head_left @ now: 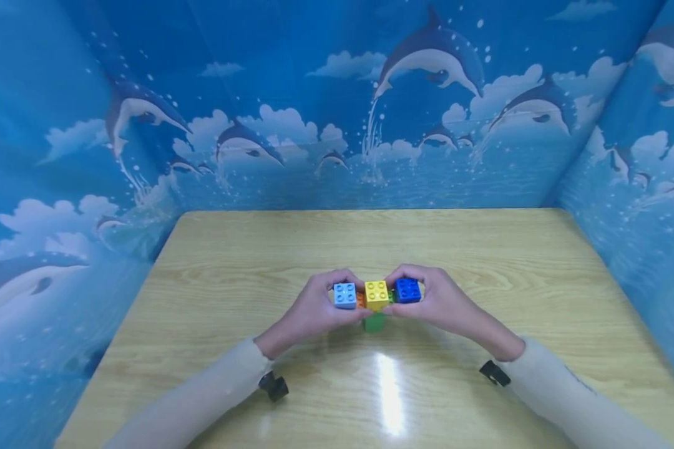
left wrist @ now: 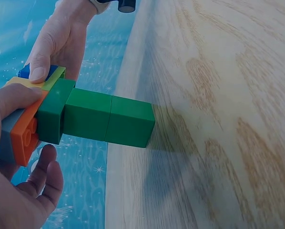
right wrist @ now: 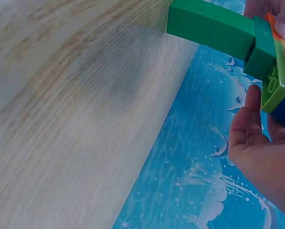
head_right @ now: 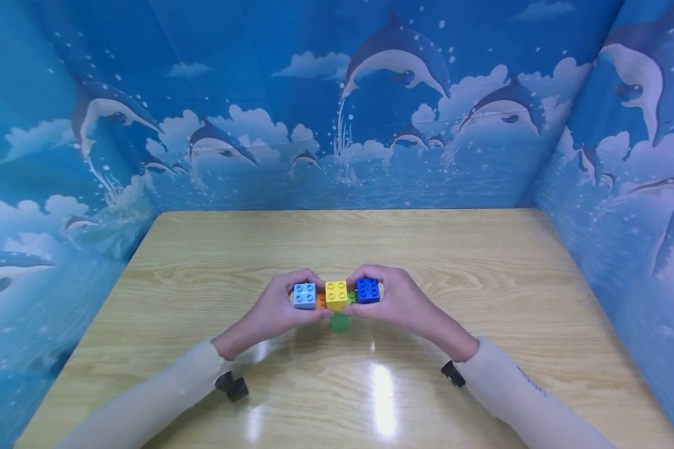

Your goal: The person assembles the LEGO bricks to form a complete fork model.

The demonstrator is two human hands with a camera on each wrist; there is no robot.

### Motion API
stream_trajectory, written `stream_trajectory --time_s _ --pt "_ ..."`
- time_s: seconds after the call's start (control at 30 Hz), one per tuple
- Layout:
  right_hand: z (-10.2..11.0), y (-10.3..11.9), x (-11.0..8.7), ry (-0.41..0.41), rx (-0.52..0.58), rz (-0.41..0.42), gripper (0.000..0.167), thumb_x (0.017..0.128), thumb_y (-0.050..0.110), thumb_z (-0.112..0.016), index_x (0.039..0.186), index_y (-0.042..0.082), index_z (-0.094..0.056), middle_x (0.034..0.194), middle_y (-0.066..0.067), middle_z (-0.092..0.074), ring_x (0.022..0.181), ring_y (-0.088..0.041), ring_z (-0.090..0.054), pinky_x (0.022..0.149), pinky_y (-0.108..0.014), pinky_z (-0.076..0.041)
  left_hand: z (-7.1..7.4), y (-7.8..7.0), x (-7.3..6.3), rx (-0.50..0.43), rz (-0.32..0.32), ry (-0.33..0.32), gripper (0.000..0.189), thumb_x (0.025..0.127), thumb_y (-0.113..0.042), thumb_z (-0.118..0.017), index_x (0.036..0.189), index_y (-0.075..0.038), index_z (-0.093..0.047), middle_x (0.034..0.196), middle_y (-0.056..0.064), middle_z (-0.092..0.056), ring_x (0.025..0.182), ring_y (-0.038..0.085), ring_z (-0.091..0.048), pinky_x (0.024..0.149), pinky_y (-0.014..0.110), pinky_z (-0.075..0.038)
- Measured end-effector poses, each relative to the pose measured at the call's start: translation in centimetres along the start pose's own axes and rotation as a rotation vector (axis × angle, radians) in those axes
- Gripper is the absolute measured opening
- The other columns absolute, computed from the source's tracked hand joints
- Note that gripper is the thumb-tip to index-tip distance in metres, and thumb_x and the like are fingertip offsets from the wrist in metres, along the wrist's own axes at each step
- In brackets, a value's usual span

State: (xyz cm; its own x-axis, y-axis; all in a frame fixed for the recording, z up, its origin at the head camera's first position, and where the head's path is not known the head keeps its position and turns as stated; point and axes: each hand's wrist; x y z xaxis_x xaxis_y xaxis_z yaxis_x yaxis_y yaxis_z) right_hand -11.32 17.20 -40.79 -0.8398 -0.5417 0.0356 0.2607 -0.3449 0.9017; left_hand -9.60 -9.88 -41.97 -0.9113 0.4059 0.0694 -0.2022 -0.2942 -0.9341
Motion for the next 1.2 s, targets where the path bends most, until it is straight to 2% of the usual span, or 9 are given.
stream_trajectory --time_s 0.23,0.5,0.6,0.67,0.77,0.83,1.0,1.2 --pt "-0.2 -0.1 -0.2 -0.007 0.019 -0.006 0.036 0.089 0.018 -0.094 0.120 0.014 -0.075 0.121 -0.009 -0.073 0.104 -0.028 -0.072 0.083 -0.035 -0.065 0.0 0.1 0.0 0.014 -0.005 -0.004 0.037 0.083 -0.011 -0.097 0.114 -0.018 -0.077 0.118 0.000 -0.073 0.108 0.023 -0.069 0.093 0.042 -0.061" --pt "-0.4 -0.5 -0.4 -0.021 0.022 0.024 0.039 0.088 0.014 -0.093 0.122 0.016 -0.074 0.120 -0.006 -0.074 0.105 -0.027 -0.072 0.084 -0.036 -0.065 0.1 0.4 -0.1 0.051 -0.028 -0.005 0.039 0.085 -0.014 -0.096 0.118 -0.020 -0.076 0.116 -0.003 -0.070 0.110 0.021 -0.067 0.096 0.044 -0.060" --pt "-0.3 -0.4 -0.5 -0.021 -0.012 0.040 0.047 0.087 0.016 -0.095 0.129 0.018 -0.073 0.123 -0.002 -0.073 0.110 -0.026 -0.071 0.088 -0.040 -0.064 0.3 0.6 -0.2 0.051 -0.031 0.010 0.041 0.085 -0.019 -0.097 0.121 -0.021 -0.076 0.118 -0.005 -0.070 0.111 0.020 -0.066 0.096 0.045 -0.059" --pt "-0.1 -0.4 -0.6 -0.028 -0.057 0.066 0.056 0.086 0.018 -0.096 0.135 0.018 -0.070 0.126 0.000 -0.073 0.115 -0.026 -0.070 0.097 -0.046 -0.061 0.6 0.6 -0.2 0.050 -0.037 0.024 0.046 0.085 -0.021 -0.097 0.125 -0.022 -0.074 0.121 -0.007 -0.070 0.112 0.019 -0.066 0.096 0.046 -0.058" --pt "0.3 -0.4 -0.8 -0.039 -0.128 0.116 0.068 0.082 0.017 -0.098 0.142 0.015 -0.066 0.129 0.002 -0.072 0.120 -0.023 -0.068 0.104 -0.052 -0.056 1.3 0.9 -0.6 0.068 -0.077 0.039 0.056 0.083 -0.020 -0.098 0.133 -0.019 -0.072 0.127 -0.008 -0.070 0.112 0.018 -0.065 0.096 0.048 -0.057" --pt "0.5 -0.6 -1.0 -0.047 -0.175 0.160 0.072 0.082 0.014 -0.098 0.145 0.012 -0.064 0.131 0.002 -0.073 0.120 -0.021 -0.068 0.105 -0.051 -0.056 1.8 1.0 -0.9 0.089 -0.114 0.040 0.062 0.084 -0.018 -0.098 0.139 -0.017 -0.069 0.133 -0.006 -0.070 0.113 0.017 -0.064 0.095 0.049 -0.057" --pt "0.7 -1.1 -1.8 -0.084 -0.268 0.242 0.073 0.081 0.005 -0.097 0.146 0.010 -0.063 0.134 -0.001 -0.072 0.111 -0.017 -0.069 0.094 -0.042 -0.061 2.6 1.3 -1.8 0.178 -0.207 0.009 0.074 0.085 -0.010 -0.096 0.151 -0.017 -0.063 0.144 -0.001 -0.068 0.116 0.016 -0.064 0.090 0.054 -0.060" --pt "0.7 -1.7 -2.2 -0.116 -0.298 0.280 0.070 0.081 -0.001 -0.095 0.144 0.011 -0.064 0.130 -0.002 -0.074 0.100 -0.015 -0.070 0.087 -0.044 -0.063 2.9 1.6 -2.3 0.244 -0.279 -0.016 0.071 0.085 -0.004 -0.094 0.149 -0.018 -0.065 0.145 -0.003 -0.067 0.114 0.016 -0.064 0.086 0.054 -0.061"
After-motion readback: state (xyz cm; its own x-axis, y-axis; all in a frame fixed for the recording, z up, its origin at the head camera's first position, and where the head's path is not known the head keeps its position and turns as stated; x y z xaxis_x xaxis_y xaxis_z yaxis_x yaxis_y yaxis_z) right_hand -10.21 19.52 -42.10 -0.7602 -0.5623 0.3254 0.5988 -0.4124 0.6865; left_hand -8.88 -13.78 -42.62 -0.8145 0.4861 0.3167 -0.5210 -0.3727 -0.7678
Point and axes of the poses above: each hand's wrist, its own x-axis towards the middle knuckle, its own z-axis out of the back of the hand, y = z × x
